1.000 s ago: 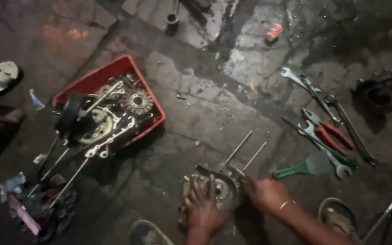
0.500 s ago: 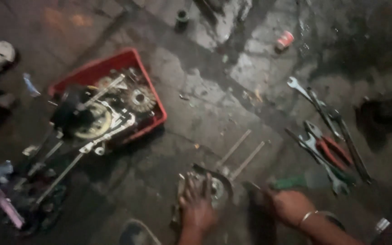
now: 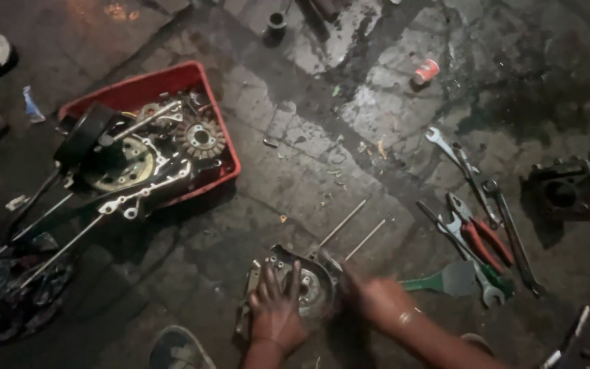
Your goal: Cleaning and repairing parts of a motorcycle engine on a workshop floor.
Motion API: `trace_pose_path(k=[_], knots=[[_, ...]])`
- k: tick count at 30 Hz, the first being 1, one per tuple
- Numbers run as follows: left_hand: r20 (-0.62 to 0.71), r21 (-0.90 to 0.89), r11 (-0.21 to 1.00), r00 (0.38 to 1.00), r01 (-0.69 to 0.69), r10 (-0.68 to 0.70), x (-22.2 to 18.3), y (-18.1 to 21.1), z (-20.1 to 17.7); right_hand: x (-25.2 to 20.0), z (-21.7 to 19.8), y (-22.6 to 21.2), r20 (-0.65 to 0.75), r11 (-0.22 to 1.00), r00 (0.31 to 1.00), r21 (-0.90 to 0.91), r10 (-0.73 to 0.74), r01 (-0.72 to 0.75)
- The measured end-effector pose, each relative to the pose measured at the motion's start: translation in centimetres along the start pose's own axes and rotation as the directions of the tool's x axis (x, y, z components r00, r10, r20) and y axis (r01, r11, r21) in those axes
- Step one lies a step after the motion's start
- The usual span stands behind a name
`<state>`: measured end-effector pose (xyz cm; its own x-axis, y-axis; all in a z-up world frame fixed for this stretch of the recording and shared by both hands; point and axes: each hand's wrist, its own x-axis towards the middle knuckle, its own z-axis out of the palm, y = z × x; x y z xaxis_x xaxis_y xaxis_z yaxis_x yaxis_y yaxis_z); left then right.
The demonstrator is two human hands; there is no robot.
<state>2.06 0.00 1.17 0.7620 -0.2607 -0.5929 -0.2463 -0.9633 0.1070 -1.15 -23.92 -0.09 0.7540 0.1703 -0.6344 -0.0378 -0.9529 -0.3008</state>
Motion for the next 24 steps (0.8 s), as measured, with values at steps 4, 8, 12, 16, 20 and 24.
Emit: trace_pose_path(k=[4, 8, 12, 16, 20, 24], knots=[[0.018, 0.039, 0.998, 0.999, -0.039, 0.039, -0.2, 0.1, 1.0, -4.1, 1.0, 7.5, 0.219, 0.995, 0.976, -0.096, 0.004, 0.018], [0.073, -0.013, 1.000, 0.997, 0.012, -0.011, 0.3, 0.5, -1.3, -4.8, -3.4, 8.3, 0.315, 0.971, 0.949, -0.220, -0.022, 0.095], [0.040, -0.013, 1.000, 0.999, 0.020, -0.020, -0.8, 0.6, -1.6, -5.7, -10.5, 3.1, 0.143, 0.963, 0.976, -0.187, -0.166, 0.191], [0.107, 0.038, 0.998, 0.992, 0.056, -0.060, -0.1, 0.7, -1.2, -1.2, -11.1, 0.0, 0.059, 0.936, 0.953, -0.178, -0.298, 0.304], [0.008, 0.035, 0.998, 0.998, 0.058, -0.058, 0.0, 1.0, -0.6, 3.5, -5.5, 0.7, -0.090, 0.967, 0.964, -0.061, -0.251, 0.246], [0.069, 0.029, 0.995, 0.993, 0.097, -0.099, -0.4, 1.4, -1.2, 0.6, -0.6, 2.3, -0.129, 0.965, 0.956, -0.047, -0.263, 0.259]])
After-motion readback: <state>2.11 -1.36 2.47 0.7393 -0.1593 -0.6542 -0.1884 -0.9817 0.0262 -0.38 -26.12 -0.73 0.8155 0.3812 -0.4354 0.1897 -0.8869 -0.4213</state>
